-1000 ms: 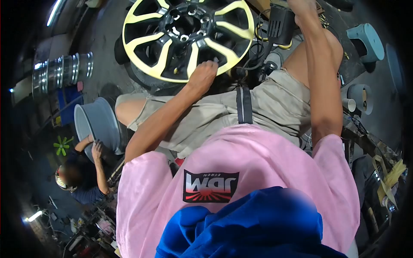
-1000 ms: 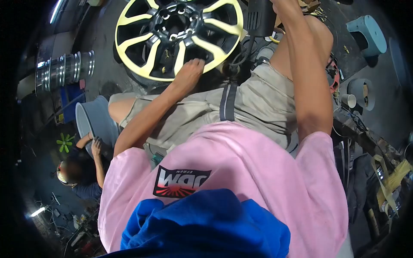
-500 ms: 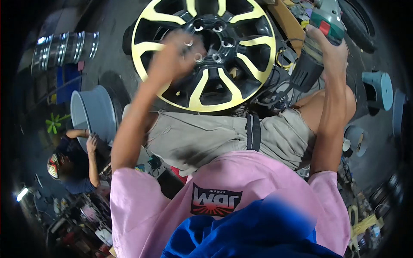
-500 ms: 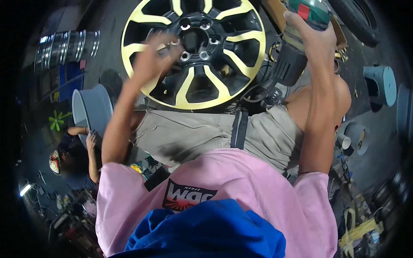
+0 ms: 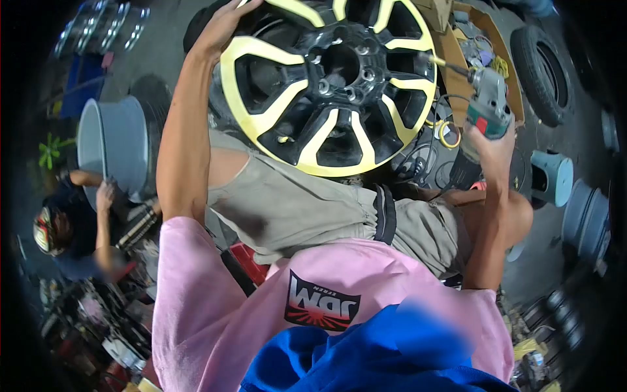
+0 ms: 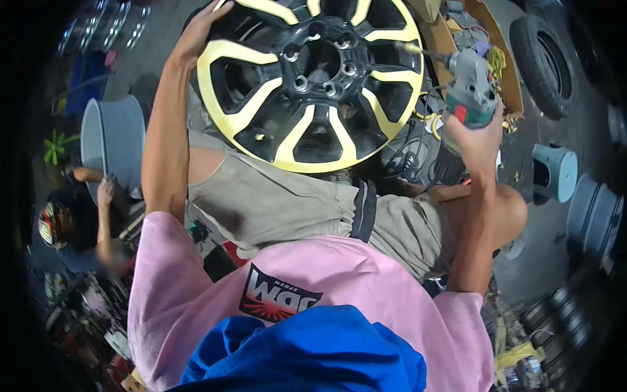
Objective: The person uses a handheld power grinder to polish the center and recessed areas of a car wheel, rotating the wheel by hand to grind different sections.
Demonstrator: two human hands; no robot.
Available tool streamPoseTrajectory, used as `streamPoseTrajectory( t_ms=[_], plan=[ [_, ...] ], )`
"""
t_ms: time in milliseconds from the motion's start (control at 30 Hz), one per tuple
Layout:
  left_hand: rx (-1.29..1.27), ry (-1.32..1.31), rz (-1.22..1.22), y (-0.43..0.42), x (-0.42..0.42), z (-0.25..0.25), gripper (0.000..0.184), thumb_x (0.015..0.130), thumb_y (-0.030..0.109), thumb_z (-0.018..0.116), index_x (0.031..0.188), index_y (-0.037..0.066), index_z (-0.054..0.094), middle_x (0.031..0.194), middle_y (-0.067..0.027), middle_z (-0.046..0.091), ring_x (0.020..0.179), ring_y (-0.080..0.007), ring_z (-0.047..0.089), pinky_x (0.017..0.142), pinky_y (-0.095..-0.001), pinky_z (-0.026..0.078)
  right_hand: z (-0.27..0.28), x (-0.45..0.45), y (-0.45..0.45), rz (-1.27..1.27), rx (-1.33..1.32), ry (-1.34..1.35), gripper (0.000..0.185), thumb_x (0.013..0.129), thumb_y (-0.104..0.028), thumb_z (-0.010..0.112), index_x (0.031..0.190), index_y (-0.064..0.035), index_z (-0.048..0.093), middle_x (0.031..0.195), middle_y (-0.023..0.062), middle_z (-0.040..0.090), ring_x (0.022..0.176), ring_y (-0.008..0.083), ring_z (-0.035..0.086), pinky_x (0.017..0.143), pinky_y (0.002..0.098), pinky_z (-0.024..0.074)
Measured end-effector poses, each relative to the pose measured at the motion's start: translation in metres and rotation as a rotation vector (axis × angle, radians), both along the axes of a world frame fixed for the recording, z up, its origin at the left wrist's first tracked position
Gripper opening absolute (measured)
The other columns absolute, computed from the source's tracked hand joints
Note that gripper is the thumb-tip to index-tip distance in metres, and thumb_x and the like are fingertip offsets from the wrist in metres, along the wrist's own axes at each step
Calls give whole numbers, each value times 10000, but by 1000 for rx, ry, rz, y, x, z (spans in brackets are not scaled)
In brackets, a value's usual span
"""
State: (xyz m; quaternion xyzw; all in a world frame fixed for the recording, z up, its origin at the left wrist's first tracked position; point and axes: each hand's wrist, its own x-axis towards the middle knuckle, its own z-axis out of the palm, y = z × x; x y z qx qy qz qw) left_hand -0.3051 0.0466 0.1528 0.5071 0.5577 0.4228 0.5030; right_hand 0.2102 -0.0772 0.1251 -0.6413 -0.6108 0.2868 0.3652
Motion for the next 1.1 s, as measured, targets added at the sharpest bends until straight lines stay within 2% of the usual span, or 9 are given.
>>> streamPoseTrajectory(
  t_ms=[33,100,233,300,400,667,767,867,1100],
  plan=[
    [-29,-105,5,-9,11,10,400,1006,193,672,1361,16,621,1268,-40,682,1161,-149,615,1041,-302,459,-3,-4,-3,35,-4,-19,733,726,-194,878,1341,5,531,1195,121,662,1047,203,642,957,331,501],
    [60,-98,-17,-9,18,11,385,998,157,676,1348,6,623,1250,-58,685,1144,-147,621,1030,-304,471,-10,-14,-6,90,-105,158,716,733,-135,863,1347,-14,515,1209,121,652,1060,196,637,961,339,505],
    [165,-6,-144,-21,48,28,386,994,128,659,1346,-12,588,1224,-97,675,1073,-163,628,962,-314,508,-21,-32,-11,190,-169,147,744,735,-104,851,1365,-26,464,1205,110,631,1072,184,629,951,335,513],
    [171,154,-189,-30,69,42,405,954,116,641,1333,-14,582,1176,-145,688,1014,-206,636,920,-346,512,-22,-40,-15,205,-156,107,776,730,-101,842,1386,-26,435,1206,106,621,1058,188,629,946,336,514],
    [473,305,-260,-21,80,38,494,853,70,547,1337,-28,559,1108,-237,686,995,-298,642,914,-409,493,-20,-57,-18,194,-156,118,780,721,-110,837,1385,-27,437,1203,105,618,1054,188,623,951,336,507],
    [526,324,-218,-37,104,53,527,827,46,494,1346,-14,567,1136,-262,687,1020,-332,657,912,-407,502,-33,-66,-22,181,-133,23,779,707,-142,856,1363,1,460,1223,142,641,1091,220,639,985,363,502],
    [382,290,-257,-45,114,62,525,821,32,484,1335,1,587,1134,-266,692,1019,-340,664,920,-410,506,-41,-64,-23,165,-88,-15,792,706,-147,859,1370,7,455,1228,158,649,1097,232,643,993,368,500],
    [543,231,-272,-41,120,51,499,817,15,472,1297,-3,607,1098,-263,700,1006,-343,669,926,-411,510,-44,-63,-27,140,-46,-46,811,699,-155,863,1378,9,452,1225,172,657,1097,240,649,986,374,506],
    [523,223,-292,-37,124,51,485,817,18,476,1282,-17,608,1040,-262,708,940,-349,676,873,-417,526,-42,-65,-48,126,-189,-91,832,686,-200,865,1377,13,452,1205,183,669,1076,253,663,957,389,518]
  ],
)
